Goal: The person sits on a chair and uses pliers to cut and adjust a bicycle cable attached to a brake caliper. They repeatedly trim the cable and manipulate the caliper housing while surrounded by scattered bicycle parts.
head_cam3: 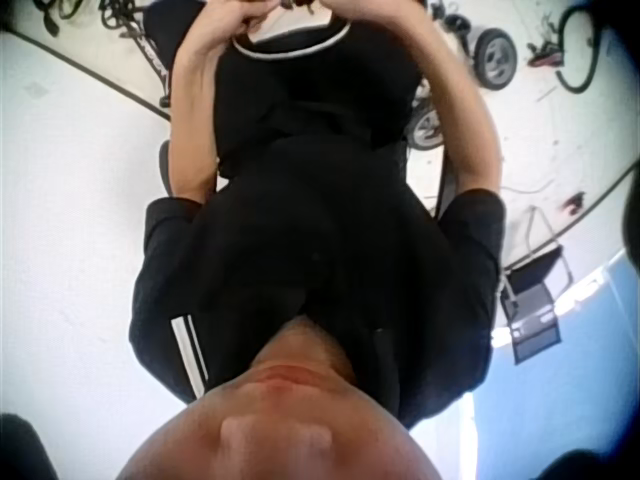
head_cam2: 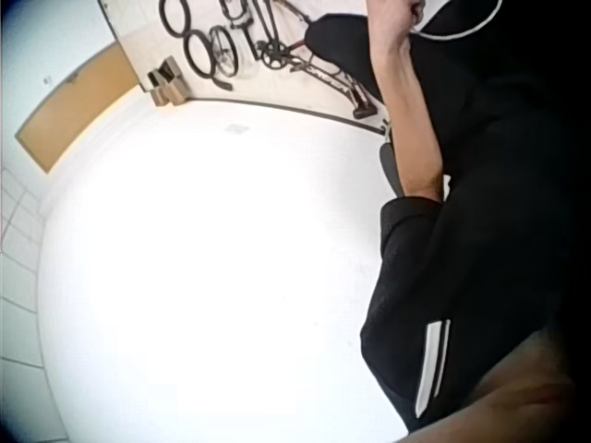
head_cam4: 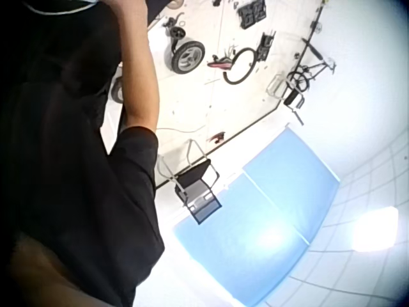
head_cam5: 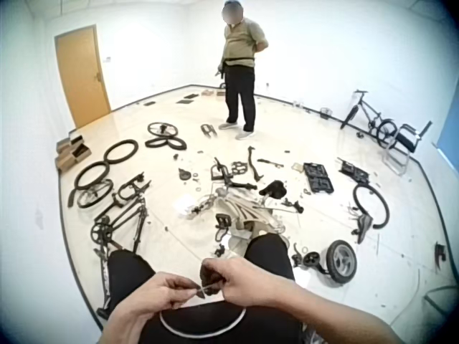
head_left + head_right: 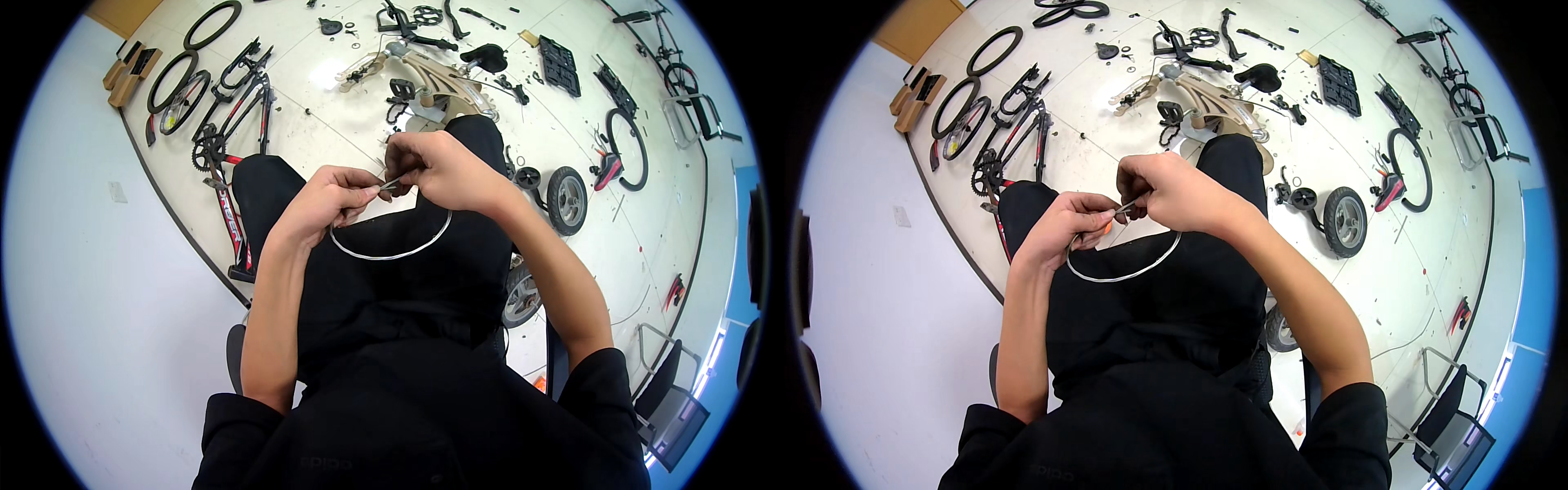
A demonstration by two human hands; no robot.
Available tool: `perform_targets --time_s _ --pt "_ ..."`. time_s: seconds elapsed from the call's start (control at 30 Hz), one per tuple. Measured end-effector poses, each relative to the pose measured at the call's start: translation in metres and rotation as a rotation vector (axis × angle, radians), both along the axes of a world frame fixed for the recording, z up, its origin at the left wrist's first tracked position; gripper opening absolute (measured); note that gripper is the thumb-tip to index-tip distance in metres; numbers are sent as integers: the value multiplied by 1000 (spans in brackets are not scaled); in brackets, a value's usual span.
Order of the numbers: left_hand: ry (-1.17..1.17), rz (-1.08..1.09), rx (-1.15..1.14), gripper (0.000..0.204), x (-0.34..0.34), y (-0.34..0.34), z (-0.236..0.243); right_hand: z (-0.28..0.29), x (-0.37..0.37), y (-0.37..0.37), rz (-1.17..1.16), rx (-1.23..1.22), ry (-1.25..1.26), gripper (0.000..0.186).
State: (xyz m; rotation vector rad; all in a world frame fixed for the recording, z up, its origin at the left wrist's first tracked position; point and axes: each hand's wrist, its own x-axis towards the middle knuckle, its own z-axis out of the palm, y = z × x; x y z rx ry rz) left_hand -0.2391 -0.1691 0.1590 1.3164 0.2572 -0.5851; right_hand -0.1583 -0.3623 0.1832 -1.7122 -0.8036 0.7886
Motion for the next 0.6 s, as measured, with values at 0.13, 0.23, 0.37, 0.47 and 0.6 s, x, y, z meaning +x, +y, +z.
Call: perform_targets --time_s 0.13,0.23,0.37,0.47,0.6 --pt "59 6 -306 17 -2 1 -11 -8 2 -2 9 23 91 17" --pt "61 39 -426 18 -3 3 -11 -7 -1 -1 1 25 -119 16" --pt "106 47 -515 19 0 11 -13 -1 -10 3 8 46 -519 15" --pt "145 20 -518 19 3 14 -12 -2 -13 2 29 33 -676 16" --pt "180 14 -494 19 4 19 -13 -3 -15 3 83 29 -857 19"
